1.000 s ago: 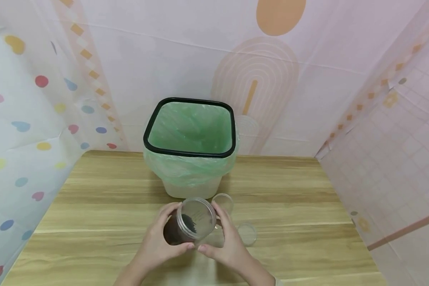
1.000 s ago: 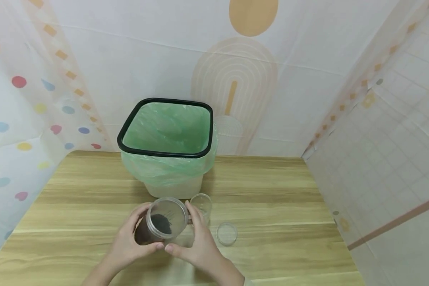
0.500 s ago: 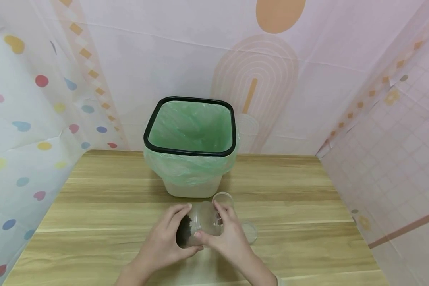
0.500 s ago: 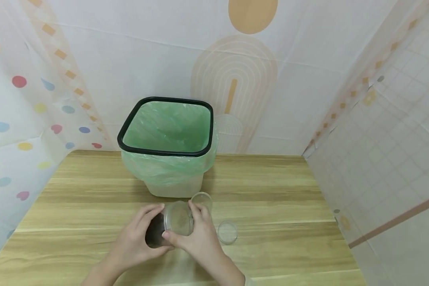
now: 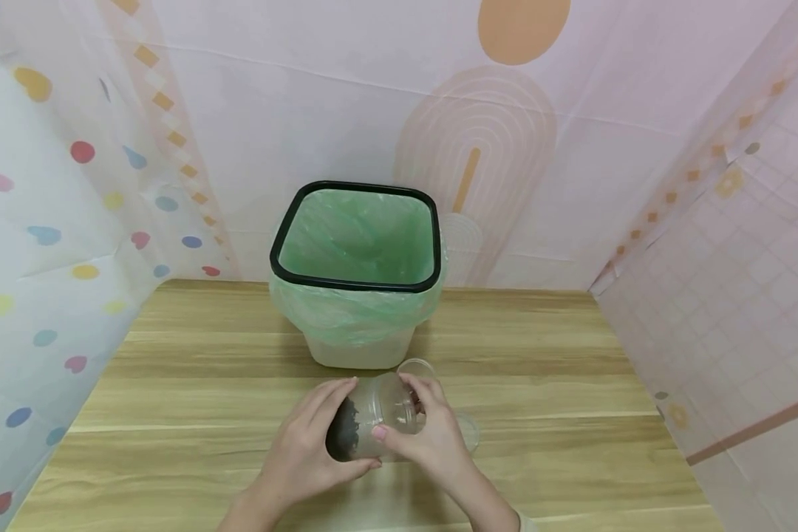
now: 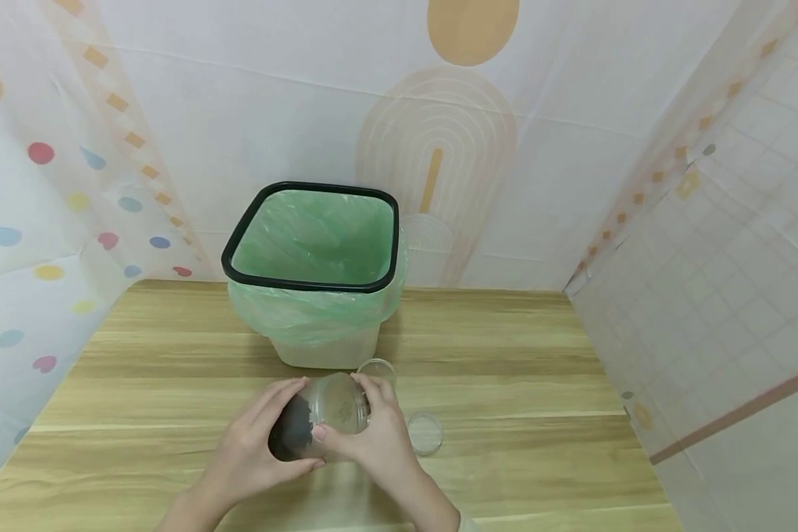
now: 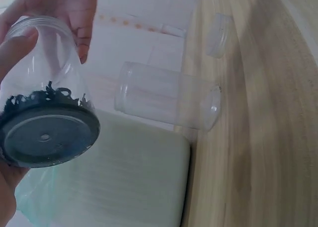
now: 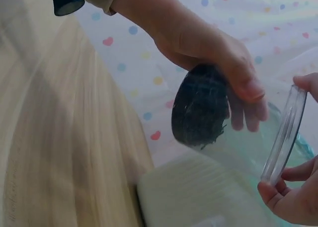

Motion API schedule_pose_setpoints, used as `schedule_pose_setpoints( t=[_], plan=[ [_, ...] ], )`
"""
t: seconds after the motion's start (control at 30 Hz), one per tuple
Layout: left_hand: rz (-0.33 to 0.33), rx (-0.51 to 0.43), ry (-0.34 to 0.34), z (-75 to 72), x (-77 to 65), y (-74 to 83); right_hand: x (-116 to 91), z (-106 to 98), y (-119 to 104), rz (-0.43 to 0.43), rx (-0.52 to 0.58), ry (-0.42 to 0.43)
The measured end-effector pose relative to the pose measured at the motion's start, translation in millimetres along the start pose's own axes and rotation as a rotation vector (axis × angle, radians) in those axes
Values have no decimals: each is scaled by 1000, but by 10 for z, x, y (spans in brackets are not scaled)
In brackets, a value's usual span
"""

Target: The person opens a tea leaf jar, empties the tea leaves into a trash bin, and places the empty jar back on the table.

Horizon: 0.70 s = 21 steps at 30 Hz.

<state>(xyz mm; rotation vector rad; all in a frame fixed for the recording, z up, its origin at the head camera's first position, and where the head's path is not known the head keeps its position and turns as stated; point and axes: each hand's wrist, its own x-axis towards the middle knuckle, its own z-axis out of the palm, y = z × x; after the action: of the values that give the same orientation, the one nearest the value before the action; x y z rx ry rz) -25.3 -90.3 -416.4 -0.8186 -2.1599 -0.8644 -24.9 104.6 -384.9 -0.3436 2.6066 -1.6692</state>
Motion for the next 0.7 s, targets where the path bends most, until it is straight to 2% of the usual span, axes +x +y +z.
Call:
schedule_pose_setpoints(
  t=[0.07,0.13,0.33,0.43,0.7],
  plan=[
    [-4,-3,2,6,3,4,6,-13,26,-5,34,-8],
    [-46,-36,-29,2,-12,4,1,-31,40,-20,52,-27],
    [-189,-199,-112,-29,-103,12,-1,-88,37,-165,17,-110],
    [-207,-194,-121,-44,-104,19,8,-109,43,-201,3,-133],
    [-220,-175,-142,-67,-45,37,17,-143,76,-191,28,-182]
  ],
)
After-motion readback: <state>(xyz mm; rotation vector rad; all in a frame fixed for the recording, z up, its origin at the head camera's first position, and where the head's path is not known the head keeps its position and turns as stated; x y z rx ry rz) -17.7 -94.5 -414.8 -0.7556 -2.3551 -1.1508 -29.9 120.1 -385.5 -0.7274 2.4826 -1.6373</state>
